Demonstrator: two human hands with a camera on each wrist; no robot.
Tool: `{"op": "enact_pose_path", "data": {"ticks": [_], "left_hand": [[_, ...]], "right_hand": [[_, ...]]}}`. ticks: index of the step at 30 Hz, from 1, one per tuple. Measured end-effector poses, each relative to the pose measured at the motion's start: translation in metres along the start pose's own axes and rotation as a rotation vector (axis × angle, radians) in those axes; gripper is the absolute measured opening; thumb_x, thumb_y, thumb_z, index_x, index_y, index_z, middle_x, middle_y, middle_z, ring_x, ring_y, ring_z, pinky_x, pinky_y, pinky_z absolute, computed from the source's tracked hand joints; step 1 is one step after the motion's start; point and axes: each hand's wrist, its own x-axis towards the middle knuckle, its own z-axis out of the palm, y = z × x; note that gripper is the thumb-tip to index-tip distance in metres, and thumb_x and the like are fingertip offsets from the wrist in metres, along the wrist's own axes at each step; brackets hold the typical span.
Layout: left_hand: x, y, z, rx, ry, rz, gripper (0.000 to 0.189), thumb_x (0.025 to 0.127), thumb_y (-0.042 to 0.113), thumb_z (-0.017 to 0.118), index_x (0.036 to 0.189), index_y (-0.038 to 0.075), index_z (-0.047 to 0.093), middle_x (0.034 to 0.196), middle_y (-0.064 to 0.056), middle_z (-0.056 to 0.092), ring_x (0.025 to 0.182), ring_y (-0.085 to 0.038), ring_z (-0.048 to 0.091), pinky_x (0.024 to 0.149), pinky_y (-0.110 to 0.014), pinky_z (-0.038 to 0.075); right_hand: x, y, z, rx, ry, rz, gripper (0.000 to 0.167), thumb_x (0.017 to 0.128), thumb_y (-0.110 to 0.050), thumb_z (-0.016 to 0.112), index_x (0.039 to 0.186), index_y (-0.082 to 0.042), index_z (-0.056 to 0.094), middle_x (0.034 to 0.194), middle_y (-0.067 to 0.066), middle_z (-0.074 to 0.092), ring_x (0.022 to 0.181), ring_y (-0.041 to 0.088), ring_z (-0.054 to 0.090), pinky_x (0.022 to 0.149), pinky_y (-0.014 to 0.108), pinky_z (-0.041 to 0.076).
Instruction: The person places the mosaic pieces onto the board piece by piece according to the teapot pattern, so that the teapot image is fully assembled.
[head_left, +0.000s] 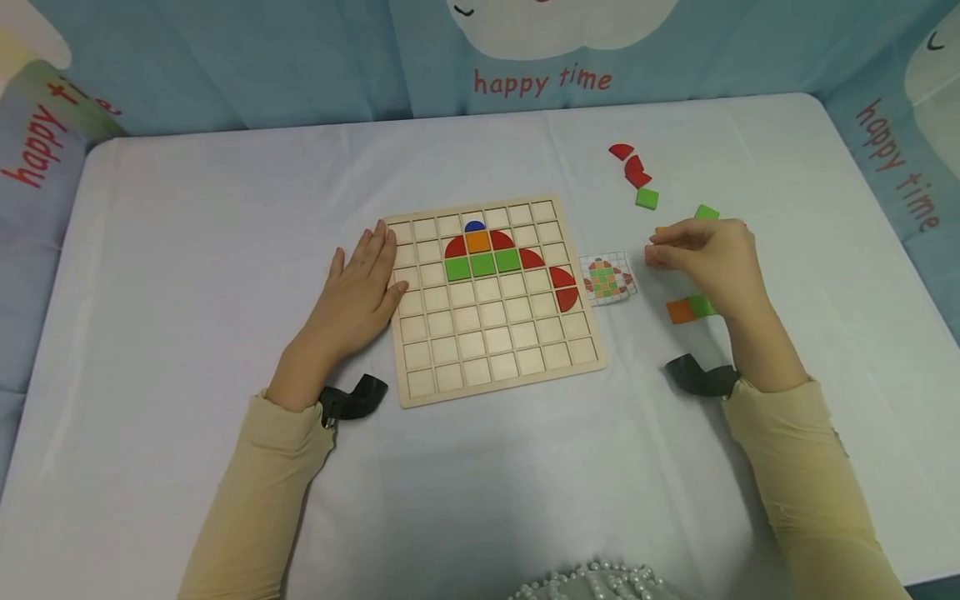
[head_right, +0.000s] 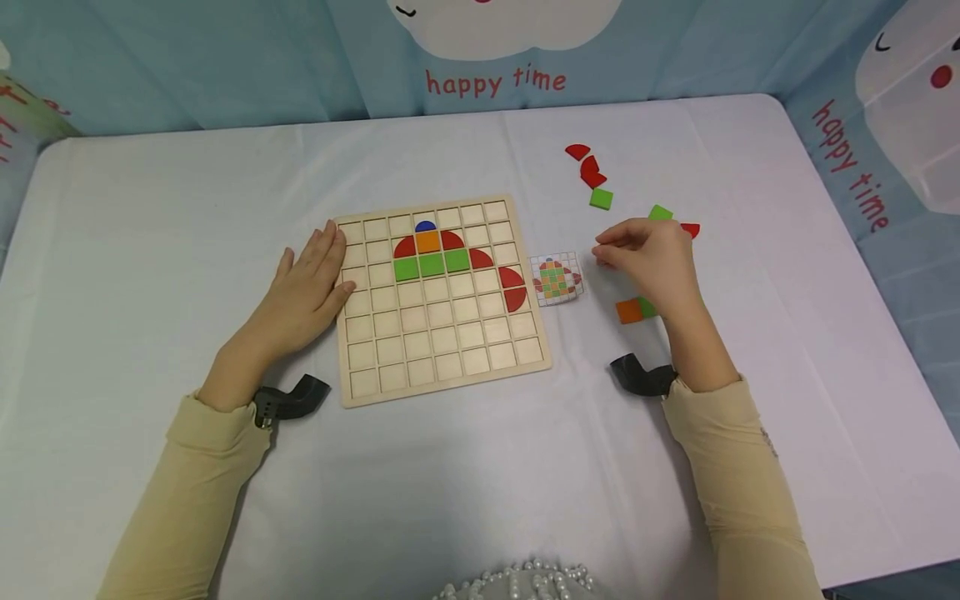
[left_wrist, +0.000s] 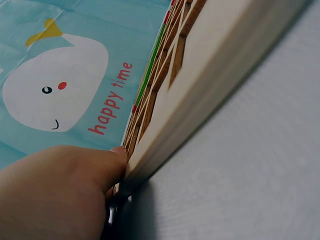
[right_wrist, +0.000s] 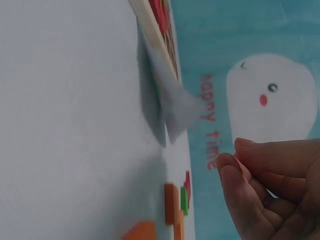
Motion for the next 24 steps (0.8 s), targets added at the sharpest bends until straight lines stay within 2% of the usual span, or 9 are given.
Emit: {"op": "enact_pose_path", "data": {"ticks": [5, 12, 16, 19, 24], "left_hand": [[0.000, 0.000, 0.000, -0.005, 0.001, -0.003, 0.063, 0.104, 0.031, 0.030, 0.150, 0.000, 0.001, 0.157, -0.013, -0.006, 0.144, -0.027, -0.006, 0.111, -0.052, -0.006], [0.000, 0.000, 0.000, -0.004, 0.002, -0.004, 0.063, 0.104, 0.031, 0.029, 0.150, 0.000, 0.001, 0.157, -0.013, -0.006, 0.144, -0.027, -0.006, 0.111, -0.052, -0.006], [-0.001, 0.000, 0.000, -0.002, 0.001, -0.006, 0.063, 0.104, 0.031, 0.029, 0.150, 0.000, 0.000, 0.157, -0.012, -0.007, 0.144, -0.026, -0.006, 0.111, -0.052, -0.006], [0.000, 0.001, 0.000, -0.003, 0.000, -0.008, 0.063, 0.104, 0.032, 0.029, 0.150, 0.001, 0.000, 0.157, -0.012, -0.007, 0.144, -0.026, -0.006, 0.111, -0.052, -0.006], [0.000, 0.001, 0.000, -0.003, 0.000, -0.008, 0.063, 0.104, 0.032, 0.029, 0.150, 0.001, 0.000, 0.157, -0.012, -0.007, 0.144, -0.026, -0.006, 0.111, -0.051, -0.006]], "right_hand": [[0.006, 0.011, -0.006, -0.030, 0.027, 0.029, 0.031, 0.085, -0.020, 0.072, 0.105, 0.004, 0.069, 0.079, -0.014, 0.066, 0.070, -0.005, 0.061, 0.076, 0.021, 0.040], [0.012, 0.019, -0.011, -0.020, 0.037, 0.088, 0.034, 0.085, -0.018, 0.072, 0.107, 0.007, 0.067, 0.076, -0.019, 0.062, 0.067, -0.007, 0.062, 0.077, 0.016, 0.044], [0.013, 0.022, -0.011, -0.029, 0.011, 0.100, 0.037, 0.084, -0.020, 0.074, 0.108, 0.006, 0.066, 0.074, -0.020, 0.063, 0.077, -0.004, 0.058, 0.079, 0.020, 0.041], [0.014, 0.024, -0.010, -0.057, -0.018, 0.086, 0.038, 0.083, -0.020, 0.074, 0.109, 0.006, 0.066, 0.075, -0.015, 0.066, 0.083, 0.004, 0.054, 0.077, 0.021, 0.040], [0.016, 0.028, -0.007, -0.163, -0.041, 0.068, 0.031, 0.085, -0.015, 0.072, 0.109, 0.004, 0.067, 0.080, 0.000, 0.067, 0.080, 0.010, 0.056, 0.064, 0.015, 0.044]]}}
